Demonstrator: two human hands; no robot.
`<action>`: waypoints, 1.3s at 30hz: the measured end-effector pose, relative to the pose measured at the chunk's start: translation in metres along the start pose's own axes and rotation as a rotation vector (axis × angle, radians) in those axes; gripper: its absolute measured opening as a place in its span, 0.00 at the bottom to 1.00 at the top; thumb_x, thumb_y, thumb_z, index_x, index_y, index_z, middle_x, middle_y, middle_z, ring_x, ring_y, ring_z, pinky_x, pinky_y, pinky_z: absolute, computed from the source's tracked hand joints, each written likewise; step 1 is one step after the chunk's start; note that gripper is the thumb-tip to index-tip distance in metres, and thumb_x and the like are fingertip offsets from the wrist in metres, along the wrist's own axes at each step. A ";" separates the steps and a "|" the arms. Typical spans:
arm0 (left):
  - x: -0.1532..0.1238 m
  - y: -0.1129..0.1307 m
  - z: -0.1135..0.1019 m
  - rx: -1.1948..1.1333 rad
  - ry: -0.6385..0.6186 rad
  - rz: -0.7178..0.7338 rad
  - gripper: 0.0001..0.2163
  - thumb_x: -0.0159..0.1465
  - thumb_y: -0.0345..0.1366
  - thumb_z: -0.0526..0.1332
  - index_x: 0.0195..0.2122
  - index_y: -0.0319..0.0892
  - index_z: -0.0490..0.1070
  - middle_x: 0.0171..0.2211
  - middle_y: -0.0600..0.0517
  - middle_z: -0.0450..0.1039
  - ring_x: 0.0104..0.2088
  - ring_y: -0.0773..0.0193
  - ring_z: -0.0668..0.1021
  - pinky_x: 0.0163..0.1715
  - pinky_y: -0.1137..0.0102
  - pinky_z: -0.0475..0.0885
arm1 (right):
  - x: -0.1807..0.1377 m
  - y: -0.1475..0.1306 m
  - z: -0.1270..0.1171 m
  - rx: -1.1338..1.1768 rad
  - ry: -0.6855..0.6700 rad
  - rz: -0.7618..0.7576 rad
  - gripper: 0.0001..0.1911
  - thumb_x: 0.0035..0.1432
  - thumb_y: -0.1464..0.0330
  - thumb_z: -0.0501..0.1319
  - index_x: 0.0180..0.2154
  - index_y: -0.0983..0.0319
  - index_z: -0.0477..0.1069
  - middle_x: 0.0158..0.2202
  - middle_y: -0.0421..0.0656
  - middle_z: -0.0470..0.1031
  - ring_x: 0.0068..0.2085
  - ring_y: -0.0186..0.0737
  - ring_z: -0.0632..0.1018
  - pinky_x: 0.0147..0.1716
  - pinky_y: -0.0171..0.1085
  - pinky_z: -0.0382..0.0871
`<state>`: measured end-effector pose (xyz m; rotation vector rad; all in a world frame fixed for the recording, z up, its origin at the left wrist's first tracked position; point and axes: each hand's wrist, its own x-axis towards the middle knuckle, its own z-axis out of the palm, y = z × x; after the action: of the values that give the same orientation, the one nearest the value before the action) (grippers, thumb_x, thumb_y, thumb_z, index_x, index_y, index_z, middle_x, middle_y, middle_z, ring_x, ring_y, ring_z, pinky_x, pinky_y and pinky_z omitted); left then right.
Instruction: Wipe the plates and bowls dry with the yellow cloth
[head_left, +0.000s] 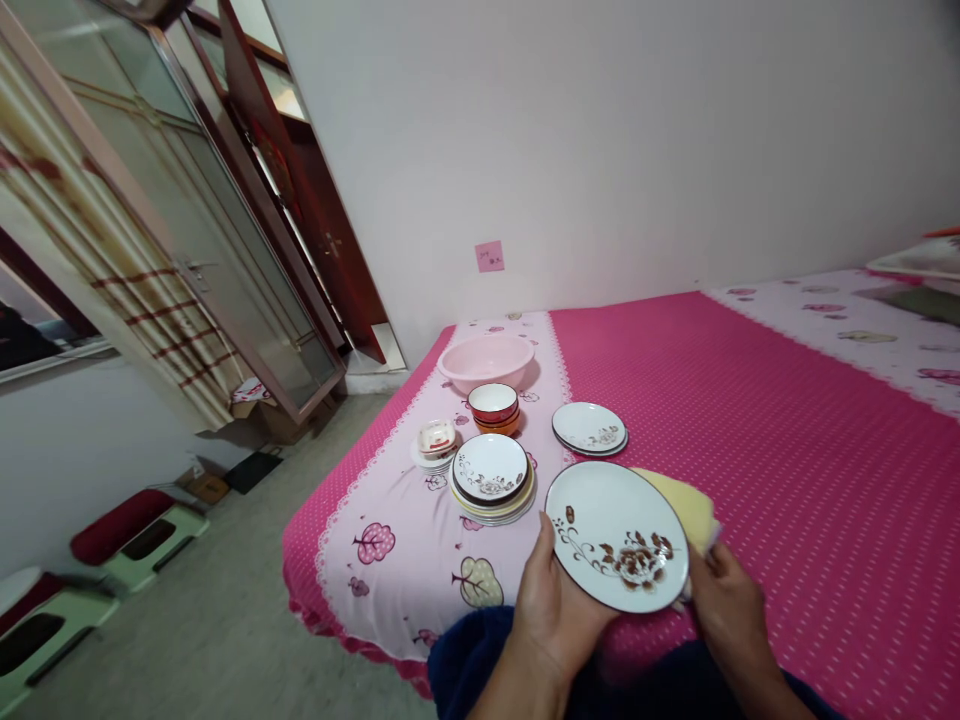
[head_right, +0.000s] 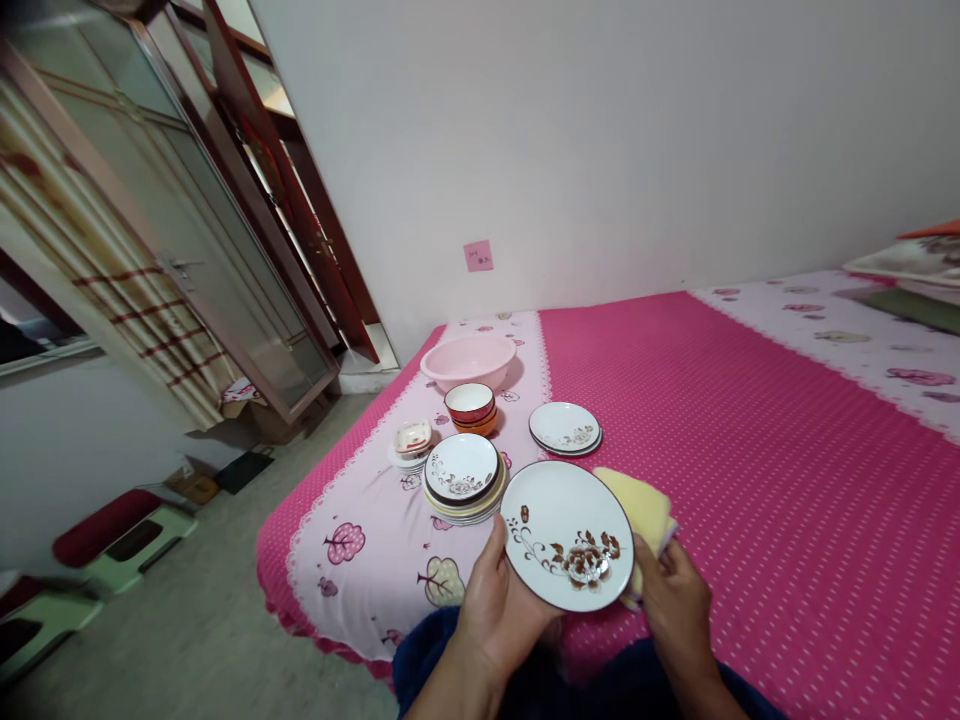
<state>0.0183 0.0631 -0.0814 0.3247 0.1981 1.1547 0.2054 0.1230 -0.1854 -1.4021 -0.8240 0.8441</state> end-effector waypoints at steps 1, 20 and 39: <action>0.008 -0.001 -0.015 -0.012 0.015 -0.017 0.30 0.72 0.55 0.48 0.61 0.39 0.73 0.65 0.40 0.68 0.70 0.43 0.61 0.68 0.45 0.48 | 0.002 0.001 -0.002 0.003 0.023 0.029 0.32 0.47 0.51 0.69 0.46 0.68 0.79 0.37 0.51 0.85 0.36 0.54 0.84 0.37 0.46 0.79; 0.049 -0.009 -0.114 -0.172 0.385 0.091 0.28 0.69 0.55 0.54 0.59 0.39 0.73 0.57 0.38 0.77 0.64 0.41 0.70 0.62 0.43 0.62 | 0.012 0.008 -0.002 0.236 0.080 0.168 0.31 0.43 0.53 0.72 0.46 0.64 0.76 0.44 0.48 0.83 0.41 0.48 0.83 0.42 0.43 0.79; 0.052 -0.003 -0.110 -0.142 0.399 0.072 0.25 0.71 0.51 0.56 0.57 0.36 0.75 0.51 0.39 0.81 0.60 0.43 0.75 0.63 0.46 0.63 | 0.015 -0.055 -0.021 -0.385 -0.340 -0.490 0.23 0.62 0.54 0.61 0.51 0.63 0.77 0.47 0.52 0.83 0.46 0.51 0.83 0.46 0.47 0.79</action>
<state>0.0064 0.1259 -0.1853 -0.0278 0.4545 1.2906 0.2318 0.1261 -0.1309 -1.3088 -1.5833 0.5613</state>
